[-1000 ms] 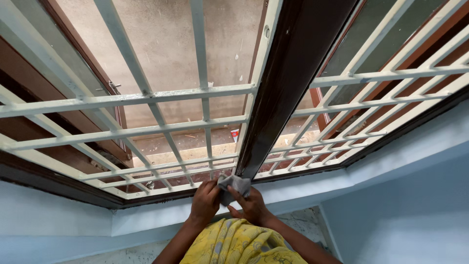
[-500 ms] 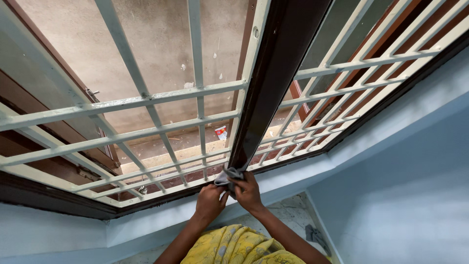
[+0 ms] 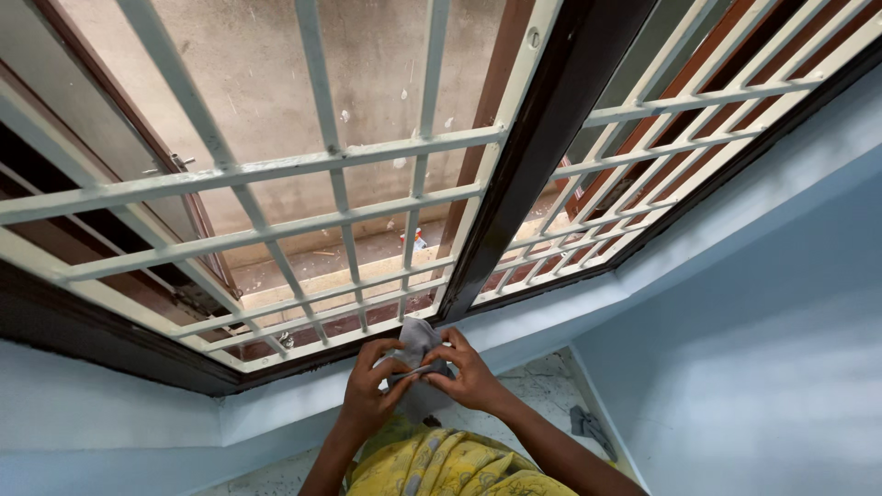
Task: The person wipes the wooden frame and metal bars of a window using a grey cloth by hand.
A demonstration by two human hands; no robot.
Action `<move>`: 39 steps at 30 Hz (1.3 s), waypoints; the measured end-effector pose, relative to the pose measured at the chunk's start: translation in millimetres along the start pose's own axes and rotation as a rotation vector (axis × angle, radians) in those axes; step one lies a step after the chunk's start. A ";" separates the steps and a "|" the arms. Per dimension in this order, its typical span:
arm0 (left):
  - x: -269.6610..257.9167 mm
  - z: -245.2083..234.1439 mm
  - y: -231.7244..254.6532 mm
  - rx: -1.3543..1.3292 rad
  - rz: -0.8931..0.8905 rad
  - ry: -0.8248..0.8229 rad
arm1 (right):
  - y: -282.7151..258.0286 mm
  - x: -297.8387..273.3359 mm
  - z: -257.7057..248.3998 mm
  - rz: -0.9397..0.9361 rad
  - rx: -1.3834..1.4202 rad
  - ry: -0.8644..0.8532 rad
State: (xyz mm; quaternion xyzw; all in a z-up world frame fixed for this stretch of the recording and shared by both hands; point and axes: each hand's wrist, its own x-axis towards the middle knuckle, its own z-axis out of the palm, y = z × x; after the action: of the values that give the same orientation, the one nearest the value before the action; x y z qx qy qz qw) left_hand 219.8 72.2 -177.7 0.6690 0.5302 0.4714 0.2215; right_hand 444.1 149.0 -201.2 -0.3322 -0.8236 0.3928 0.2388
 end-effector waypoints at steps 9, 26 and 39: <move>-63.0 -30.4 -7.2 -0.238 -0.532 -0.152 | -58.1 20.6 -13.7 0.233 0.194 -0.363; -90.1 -52.9 -34.5 -0.861 -0.739 0.066 | -32.8 6.4 95.3 0.561 1.281 -0.151; -68.5 -57.1 -36.6 -1.190 -0.327 0.101 | -32.2 -10.1 23.3 0.012 0.883 -0.042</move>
State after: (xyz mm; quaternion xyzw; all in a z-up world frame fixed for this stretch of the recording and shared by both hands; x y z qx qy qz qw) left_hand 152.5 10.0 -207.8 0.3178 0.2816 0.6774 0.6007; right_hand 424.0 115.1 -190.0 -0.1948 -0.5796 0.7151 0.3388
